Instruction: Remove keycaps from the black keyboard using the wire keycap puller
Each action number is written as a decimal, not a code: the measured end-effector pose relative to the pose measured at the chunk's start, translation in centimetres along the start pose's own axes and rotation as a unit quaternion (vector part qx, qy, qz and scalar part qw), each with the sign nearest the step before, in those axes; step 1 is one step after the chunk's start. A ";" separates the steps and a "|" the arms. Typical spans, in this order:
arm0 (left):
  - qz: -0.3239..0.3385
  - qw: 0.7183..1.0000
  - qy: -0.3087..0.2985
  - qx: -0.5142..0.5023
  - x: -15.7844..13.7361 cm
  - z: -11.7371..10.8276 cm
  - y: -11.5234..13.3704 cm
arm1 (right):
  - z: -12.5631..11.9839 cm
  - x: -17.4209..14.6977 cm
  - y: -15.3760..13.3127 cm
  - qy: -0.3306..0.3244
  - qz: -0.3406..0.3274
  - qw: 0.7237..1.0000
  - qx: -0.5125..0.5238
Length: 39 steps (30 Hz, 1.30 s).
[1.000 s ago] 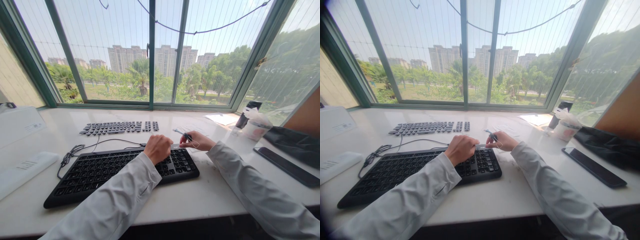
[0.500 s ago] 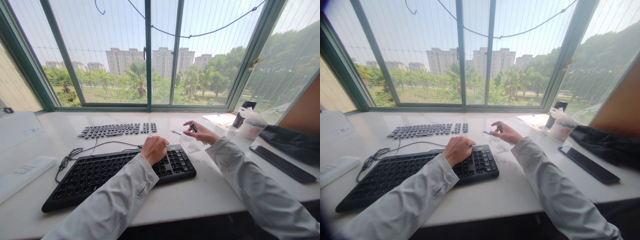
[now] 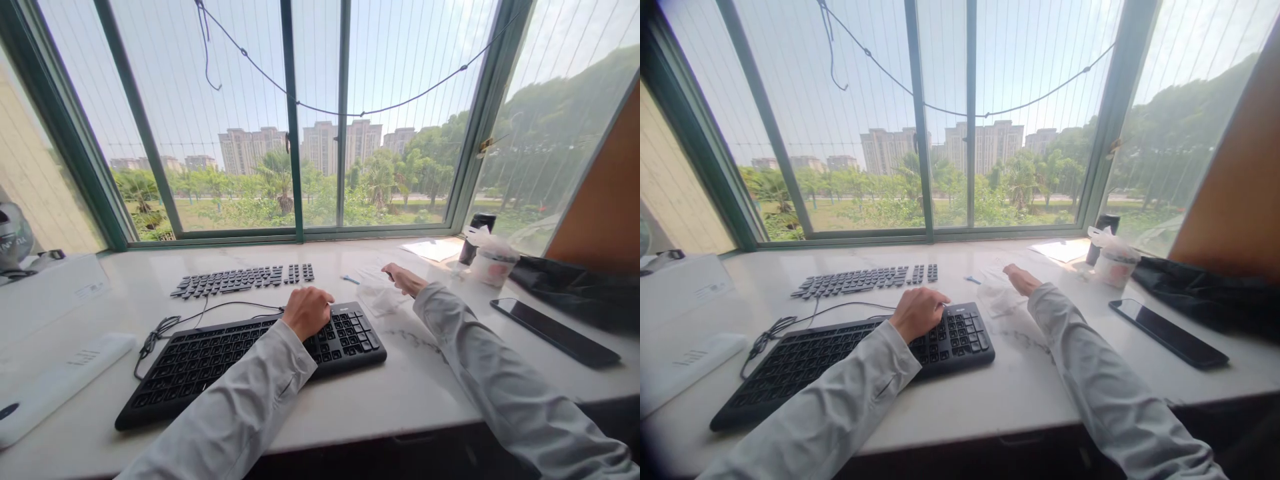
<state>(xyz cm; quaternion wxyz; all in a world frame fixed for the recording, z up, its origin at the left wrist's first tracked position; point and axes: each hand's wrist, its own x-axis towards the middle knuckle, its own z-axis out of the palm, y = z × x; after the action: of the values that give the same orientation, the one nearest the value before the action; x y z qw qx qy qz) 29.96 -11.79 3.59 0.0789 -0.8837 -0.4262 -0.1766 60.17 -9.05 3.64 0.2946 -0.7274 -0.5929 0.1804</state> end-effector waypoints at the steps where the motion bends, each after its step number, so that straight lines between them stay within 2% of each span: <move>1: -0.002 1.000 0.000 -0.001 0.0 0.0 0.0 | 0.1 0.0 -0.1 0.000 -0.013 1.000 -0.021; 5: -0.013 1.000 -0.007 -0.006 0.0 -0.1 0.0 | 0.7 0.3 -0.5 0.012 -0.055 0.992 -0.115; 13: -0.033 0.999 -0.024 0.031 0.4 -0.7 -1.0 | 1.1 -0.4 -1.2 0.018 -0.077 0.978 -0.193; 15: -0.058 0.996 -0.035 0.050 0.6 -1.0 -1.6 | 2.1 -0.5 -2.2 0.004 -0.087 0.973 -0.215; 19: -0.102 0.991 -0.037 0.076 0.9 -1.7 -3.1 | 5.4 0.6 -5.7 -0.065 -0.122 0.957 -0.256; 23: -0.127 0.988 -0.032 0.085 1.0 -2.1 -4.0 | 8.9 3.0 -9.6 -0.143 -0.086 0.944 -0.286; 25: -0.127 0.988 -0.032 0.085 1.0 -2.1 -4.1 | 10.2 3.9 -11.0 -0.156 -0.071 0.938 -0.300; 30: -0.100 0.990 -0.028 0.092 0.9 -2.1 -3.8 | 11.6 4.8 -11.9 -0.110 -0.071 0.932 -0.339; 34: -0.097 0.991 -0.028 0.085 0.9 -2.3 -3.7 | 10.9 5.5 -11.3 -0.072 -0.070 0.926 -0.364; 39: -0.121 0.989 -0.046 0.074 0.9 -2.7 -4.0 | 10.0 6.7 -10.9 -0.057 -0.065 0.921 -0.380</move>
<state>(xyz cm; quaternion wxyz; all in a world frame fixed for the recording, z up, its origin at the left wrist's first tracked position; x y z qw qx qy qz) 26.74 -9.43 6.44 0.1029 -0.8247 -0.5447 -0.1123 47.43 0.93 3.61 -0.0274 -0.7329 -0.6787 -0.0372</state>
